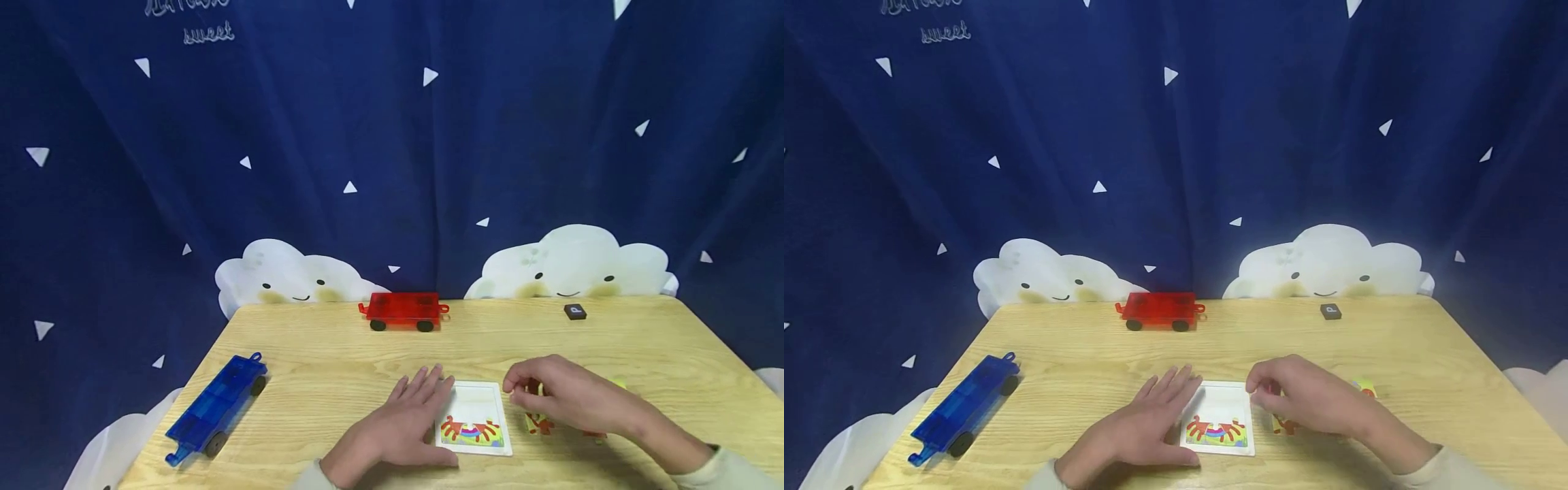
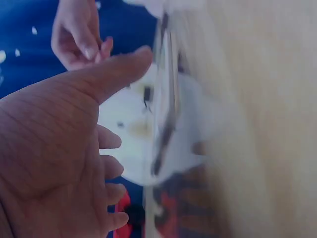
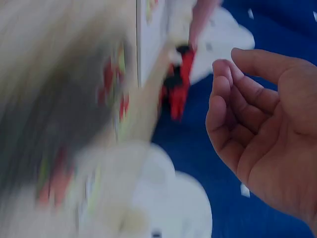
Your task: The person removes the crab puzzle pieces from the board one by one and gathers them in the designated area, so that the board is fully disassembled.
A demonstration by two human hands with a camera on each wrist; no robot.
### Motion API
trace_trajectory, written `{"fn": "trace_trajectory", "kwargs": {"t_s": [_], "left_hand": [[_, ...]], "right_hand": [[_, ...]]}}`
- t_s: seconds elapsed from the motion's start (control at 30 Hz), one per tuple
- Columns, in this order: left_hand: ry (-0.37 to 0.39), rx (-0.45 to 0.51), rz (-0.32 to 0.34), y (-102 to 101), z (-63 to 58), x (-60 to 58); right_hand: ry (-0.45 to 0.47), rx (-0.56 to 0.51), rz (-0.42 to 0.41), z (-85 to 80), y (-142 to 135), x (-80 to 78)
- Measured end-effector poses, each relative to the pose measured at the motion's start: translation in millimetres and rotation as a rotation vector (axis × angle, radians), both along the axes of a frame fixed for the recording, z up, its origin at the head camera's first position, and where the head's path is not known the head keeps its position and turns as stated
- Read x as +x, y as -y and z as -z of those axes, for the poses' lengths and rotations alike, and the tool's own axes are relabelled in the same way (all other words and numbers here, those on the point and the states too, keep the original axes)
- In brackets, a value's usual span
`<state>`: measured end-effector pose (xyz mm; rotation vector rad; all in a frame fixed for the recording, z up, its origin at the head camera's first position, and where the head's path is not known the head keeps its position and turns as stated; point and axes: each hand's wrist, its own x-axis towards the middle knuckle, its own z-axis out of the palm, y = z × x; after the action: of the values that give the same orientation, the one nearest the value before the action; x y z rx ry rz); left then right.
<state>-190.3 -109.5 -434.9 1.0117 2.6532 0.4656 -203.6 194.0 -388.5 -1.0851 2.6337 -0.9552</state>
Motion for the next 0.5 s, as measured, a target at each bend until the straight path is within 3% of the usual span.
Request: {"fn": "trace_trajectory", "kwargs": {"t_s": [0.13, 0.23, 0.5], "left_hand": [[0.031, -0.003, -0.026, 4, 6.1, -17.1], [0.069, -0.006, -0.034, 5, 9.9, -23.6], [0.098, -0.035, -0.033, 2, 10.4, -25.2]], "right_hand": [[0.033, -0.017, -0.049, 17.3, 33, 0.4], [0.043, -0.022, -0.069, 31.5, 53, 0.6], [-0.015, 0.013, -0.045, 50.2, 77, 1.1]]}}
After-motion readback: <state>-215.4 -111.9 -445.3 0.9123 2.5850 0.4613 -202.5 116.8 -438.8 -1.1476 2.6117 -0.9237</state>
